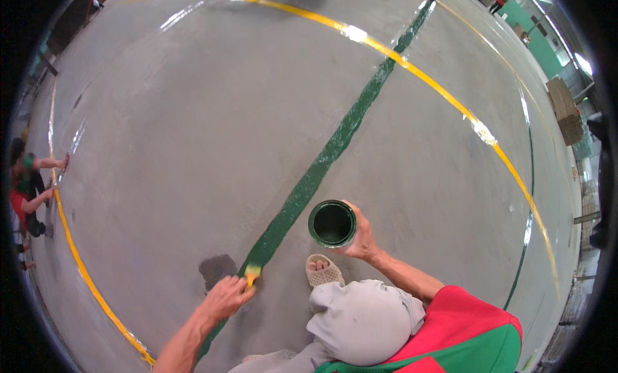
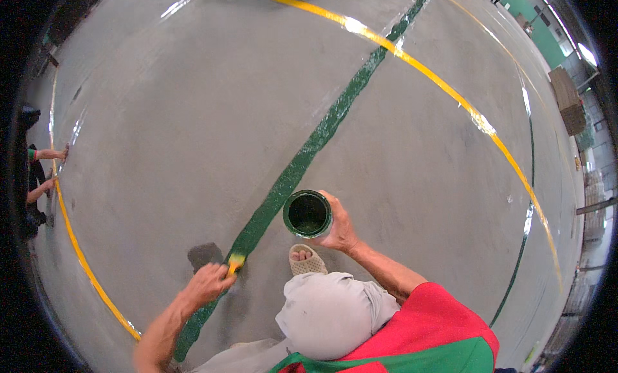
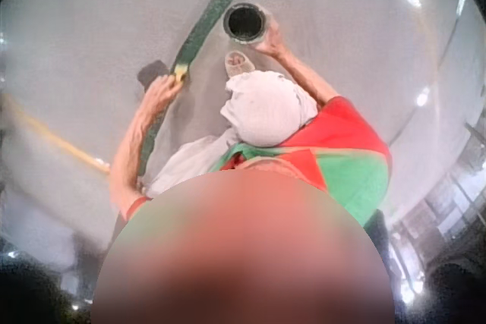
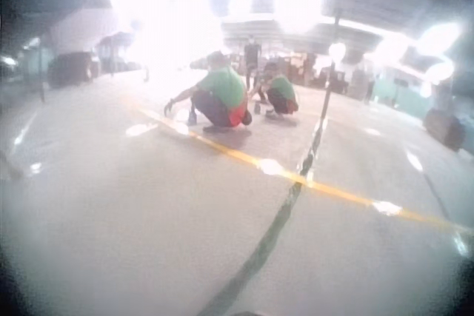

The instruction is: The person kneels and paints a green line on a concrete floor using a paintbrush and a paint can. They repeatedly dip the brush into the can and extend the line along the floor surface.

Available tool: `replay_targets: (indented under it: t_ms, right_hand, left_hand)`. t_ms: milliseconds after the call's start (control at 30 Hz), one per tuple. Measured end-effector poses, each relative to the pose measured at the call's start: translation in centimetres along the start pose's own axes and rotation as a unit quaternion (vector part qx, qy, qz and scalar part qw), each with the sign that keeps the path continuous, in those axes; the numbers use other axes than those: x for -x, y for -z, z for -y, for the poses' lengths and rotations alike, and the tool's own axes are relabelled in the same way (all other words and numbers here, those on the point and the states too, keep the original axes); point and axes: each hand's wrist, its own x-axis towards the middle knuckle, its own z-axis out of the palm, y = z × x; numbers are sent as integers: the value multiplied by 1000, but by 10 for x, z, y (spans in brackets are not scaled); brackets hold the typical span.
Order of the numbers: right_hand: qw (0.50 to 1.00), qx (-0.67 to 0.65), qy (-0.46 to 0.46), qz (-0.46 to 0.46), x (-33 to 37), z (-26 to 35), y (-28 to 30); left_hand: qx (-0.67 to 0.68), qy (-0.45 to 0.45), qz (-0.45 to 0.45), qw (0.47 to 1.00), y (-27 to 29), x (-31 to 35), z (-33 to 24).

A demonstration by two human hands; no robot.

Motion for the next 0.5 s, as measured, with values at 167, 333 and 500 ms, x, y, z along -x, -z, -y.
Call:
replay_targets:
  t_ms: [167, 333, 500]
  right_hand:
    - [998, -38, 56, 16, -32, 25, -17]
    - [991, -77, 107, 27, -76, 52, -48]
    - [983, -94, 138, 74, -116, 88, -70]
  left_hand:
    - [120, 186, -83, 972, 62, 71, -35]
    - [259, 416, -404, 773, 112, 106, -67]
    - [387, 489, -647, 440, 129, 123, -104]
